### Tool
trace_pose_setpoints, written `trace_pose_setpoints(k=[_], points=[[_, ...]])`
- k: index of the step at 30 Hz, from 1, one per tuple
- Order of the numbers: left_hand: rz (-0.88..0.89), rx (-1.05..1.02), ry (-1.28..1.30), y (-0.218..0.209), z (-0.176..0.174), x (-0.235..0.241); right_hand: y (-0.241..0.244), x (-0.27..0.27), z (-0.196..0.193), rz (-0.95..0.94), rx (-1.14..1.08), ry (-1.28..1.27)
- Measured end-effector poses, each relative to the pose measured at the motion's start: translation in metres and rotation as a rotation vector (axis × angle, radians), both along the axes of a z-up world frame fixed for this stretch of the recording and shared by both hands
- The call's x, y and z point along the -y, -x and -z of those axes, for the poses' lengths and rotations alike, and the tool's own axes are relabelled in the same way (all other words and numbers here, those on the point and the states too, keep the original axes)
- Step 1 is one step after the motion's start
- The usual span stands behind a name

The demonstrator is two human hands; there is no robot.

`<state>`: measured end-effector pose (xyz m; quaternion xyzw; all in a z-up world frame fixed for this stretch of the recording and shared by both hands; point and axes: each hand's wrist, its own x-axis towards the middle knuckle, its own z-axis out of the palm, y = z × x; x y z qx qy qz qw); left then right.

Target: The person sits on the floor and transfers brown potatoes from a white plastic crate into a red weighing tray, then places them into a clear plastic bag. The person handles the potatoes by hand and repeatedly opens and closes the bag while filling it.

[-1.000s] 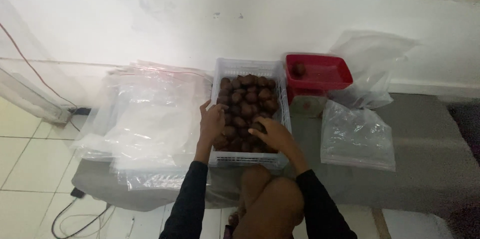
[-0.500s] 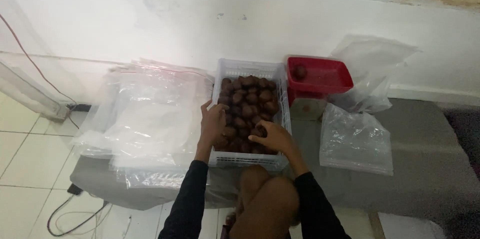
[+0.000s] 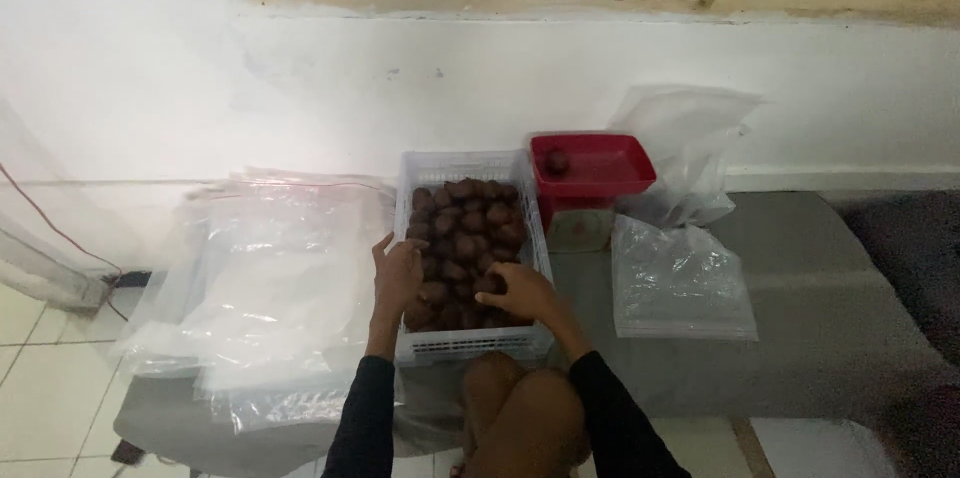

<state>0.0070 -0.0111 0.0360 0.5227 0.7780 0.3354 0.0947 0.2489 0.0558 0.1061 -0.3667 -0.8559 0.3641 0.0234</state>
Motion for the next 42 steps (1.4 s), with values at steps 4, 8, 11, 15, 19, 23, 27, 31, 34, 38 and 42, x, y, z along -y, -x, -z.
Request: trace_pose_setpoints(k=[4,8,11,15,19,23,27,31,34,38,42], points=[[-0.005,0.057,-0.01,0.001,0.007,0.0,0.0,-0.006,0.009,0.07,-0.246,0.132],[0.032,0.04,-0.053,0.004,0.003,-0.002,-0.01,-0.055,0.033,0.17,-0.441,0.073],[0.026,0.061,-0.029,0.001,0.0,-0.003,-0.032,-0.093,-0.017,0.324,-0.721,0.115],[0.009,-0.138,-0.025,0.005,0.014,-0.01,-0.054,-0.158,-0.077,0.386,-0.569,-0.339],[0.021,-0.161,0.007,0.013,0.03,-0.019,-0.063,-0.214,-0.085,0.441,-0.124,-0.421],[0.003,-0.159,0.051,0.012,0.025,-0.018,-0.059,-0.258,-0.061,0.345,0.22,-0.518],[-0.026,-0.053,0.007,0.006,0.018,-0.017,-0.05,-0.278,-0.036,0.268,0.329,-0.576],[-0.006,-0.093,-0.043,0.01,0.028,-0.018,-0.049,-0.285,-0.021,0.276,0.369,-0.583],[-0.015,-0.037,-0.059,0.006,0.022,-0.014,-0.04,-0.277,-0.026,0.292,0.402,-0.599],[-0.018,-0.037,-0.009,0.005,0.018,-0.016,-0.038,-0.277,-0.027,0.282,0.458,-0.607],[0.003,-0.128,-0.13,0.009,0.029,-0.019,-0.042,-0.275,-0.033,0.308,0.399,-0.544]])
